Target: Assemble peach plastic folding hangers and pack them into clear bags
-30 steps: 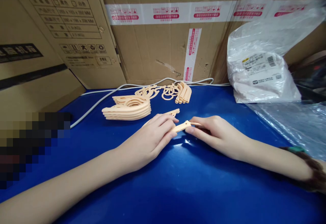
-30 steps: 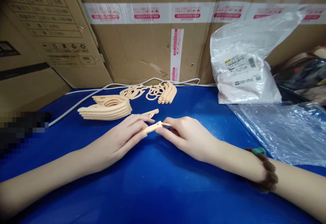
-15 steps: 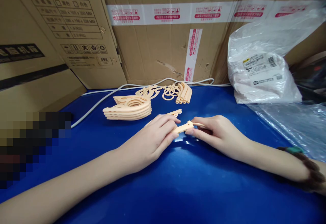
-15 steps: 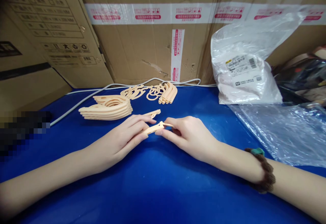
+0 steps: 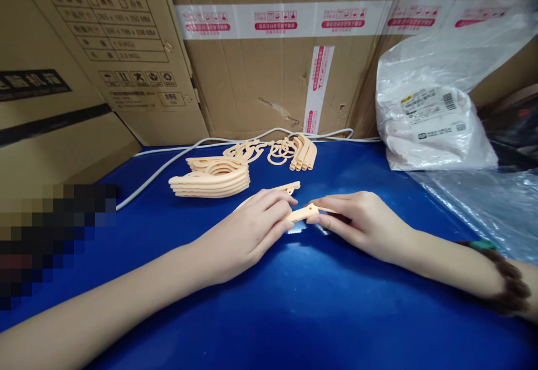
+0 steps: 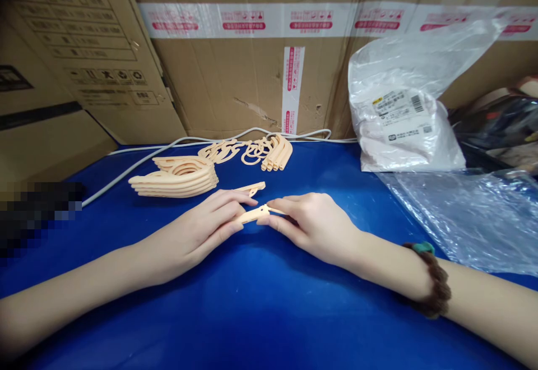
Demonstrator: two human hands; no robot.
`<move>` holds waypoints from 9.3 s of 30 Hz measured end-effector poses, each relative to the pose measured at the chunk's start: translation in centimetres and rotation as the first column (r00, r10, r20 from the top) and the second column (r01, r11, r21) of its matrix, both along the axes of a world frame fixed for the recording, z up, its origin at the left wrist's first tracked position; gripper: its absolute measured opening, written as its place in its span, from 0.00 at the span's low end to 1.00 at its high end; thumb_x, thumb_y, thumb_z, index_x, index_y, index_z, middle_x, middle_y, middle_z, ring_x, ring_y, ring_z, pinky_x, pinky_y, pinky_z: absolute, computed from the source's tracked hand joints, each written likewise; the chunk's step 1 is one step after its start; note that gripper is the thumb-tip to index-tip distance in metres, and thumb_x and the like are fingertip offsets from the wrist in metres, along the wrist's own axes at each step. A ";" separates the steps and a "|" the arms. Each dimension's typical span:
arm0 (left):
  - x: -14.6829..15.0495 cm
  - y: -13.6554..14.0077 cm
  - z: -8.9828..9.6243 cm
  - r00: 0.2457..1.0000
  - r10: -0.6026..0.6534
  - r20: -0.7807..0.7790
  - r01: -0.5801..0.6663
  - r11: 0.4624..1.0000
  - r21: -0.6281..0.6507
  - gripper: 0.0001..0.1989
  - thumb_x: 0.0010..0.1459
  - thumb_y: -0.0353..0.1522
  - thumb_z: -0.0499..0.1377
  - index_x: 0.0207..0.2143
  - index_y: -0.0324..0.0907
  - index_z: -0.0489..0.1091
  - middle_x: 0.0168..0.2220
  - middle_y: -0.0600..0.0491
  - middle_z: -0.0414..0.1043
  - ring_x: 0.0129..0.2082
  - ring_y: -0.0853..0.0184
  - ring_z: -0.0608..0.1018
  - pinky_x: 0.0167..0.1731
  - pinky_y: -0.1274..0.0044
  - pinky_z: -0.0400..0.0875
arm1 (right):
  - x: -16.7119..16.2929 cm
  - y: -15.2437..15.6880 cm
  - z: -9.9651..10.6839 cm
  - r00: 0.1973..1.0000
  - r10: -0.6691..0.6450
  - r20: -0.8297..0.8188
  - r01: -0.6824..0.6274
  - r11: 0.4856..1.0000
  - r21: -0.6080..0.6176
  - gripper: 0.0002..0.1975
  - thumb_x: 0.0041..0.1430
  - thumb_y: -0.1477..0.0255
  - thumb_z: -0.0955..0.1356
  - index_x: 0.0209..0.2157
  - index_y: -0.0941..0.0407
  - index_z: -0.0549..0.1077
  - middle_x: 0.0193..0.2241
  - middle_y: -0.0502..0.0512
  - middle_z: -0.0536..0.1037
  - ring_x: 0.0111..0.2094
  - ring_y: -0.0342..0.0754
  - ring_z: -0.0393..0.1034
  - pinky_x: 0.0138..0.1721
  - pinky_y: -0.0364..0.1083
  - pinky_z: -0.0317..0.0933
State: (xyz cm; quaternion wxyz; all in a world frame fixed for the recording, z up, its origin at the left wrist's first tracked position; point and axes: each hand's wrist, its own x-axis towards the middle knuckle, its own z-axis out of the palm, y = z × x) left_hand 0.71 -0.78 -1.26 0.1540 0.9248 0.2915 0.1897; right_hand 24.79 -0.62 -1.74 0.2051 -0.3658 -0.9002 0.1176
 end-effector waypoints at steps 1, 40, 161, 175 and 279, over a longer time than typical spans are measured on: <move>0.0 0.0 0.0 1.000 -0.001 -0.004 0.001 1.000 0.003 0.13 0.70 0.32 0.45 0.51 0.41 0.65 0.55 0.48 0.67 0.60 0.64 0.64 0.61 0.71 0.58 | 0.0 0.0 0.0 1.000 -0.005 0.018 0.005 1.000 0.025 0.16 0.69 0.64 0.60 0.38 0.57 0.75 0.29 0.53 0.77 0.27 0.44 0.71 0.29 0.41 0.58; -0.3 0.3 -0.1 0.997 -0.036 -0.065 0.037 0.999 0.025 0.12 0.70 0.33 0.45 0.43 0.42 0.68 0.56 0.48 0.65 0.60 0.61 0.63 0.59 0.69 0.59 | -0.1 -0.5 -0.1 0.980 -0.069 0.187 0.016 0.963 0.271 0.18 0.68 0.62 0.60 0.45 0.55 0.78 0.23 0.50 0.72 0.22 0.41 0.67 0.23 0.43 0.47; -0.8 1.2 -0.1 0.984 0.175 -0.030 -0.172 0.982 0.083 0.16 0.65 0.35 0.54 0.53 0.42 0.65 0.49 0.46 0.71 0.48 0.60 0.75 0.46 0.69 0.71 | -1.9 -3.4 0.0 0.920 0.381 0.096 -0.393 0.888 0.240 0.26 0.56 0.50 0.68 0.41 0.60 0.74 0.36 0.60 0.75 0.35 0.50 0.67 0.32 0.48 0.56; -0.6 1.1 0.1 0.988 0.154 -0.018 -0.151 0.982 0.111 0.16 0.69 0.36 0.48 0.54 0.40 0.66 0.50 0.46 0.72 0.51 0.61 0.73 0.49 0.69 0.68 | -2.0 -2.9 0.5 0.919 0.387 0.081 -0.393 0.917 0.071 0.18 0.51 0.77 0.65 0.46 0.61 0.70 0.40 0.58 0.74 0.39 0.50 0.66 0.39 0.48 0.59; -0.5 0.7 -0.3 0.999 0.034 -0.029 -0.034 0.999 0.002 0.38 0.56 0.45 0.63 0.62 0.42 0.52 0.58 0.43 0.64 0.55 0.56 0.70 0.53 0.64 0.67 | -0.6 0.0 0.1 0.970 -0.121 -0.212 0.123 0.992 -0.002 0.14 0.66 0.61 0.62 0.45 0.55 0.68 0.42 0.57 0.74 0.44 0.51 0.67 0.45 0.50 0.61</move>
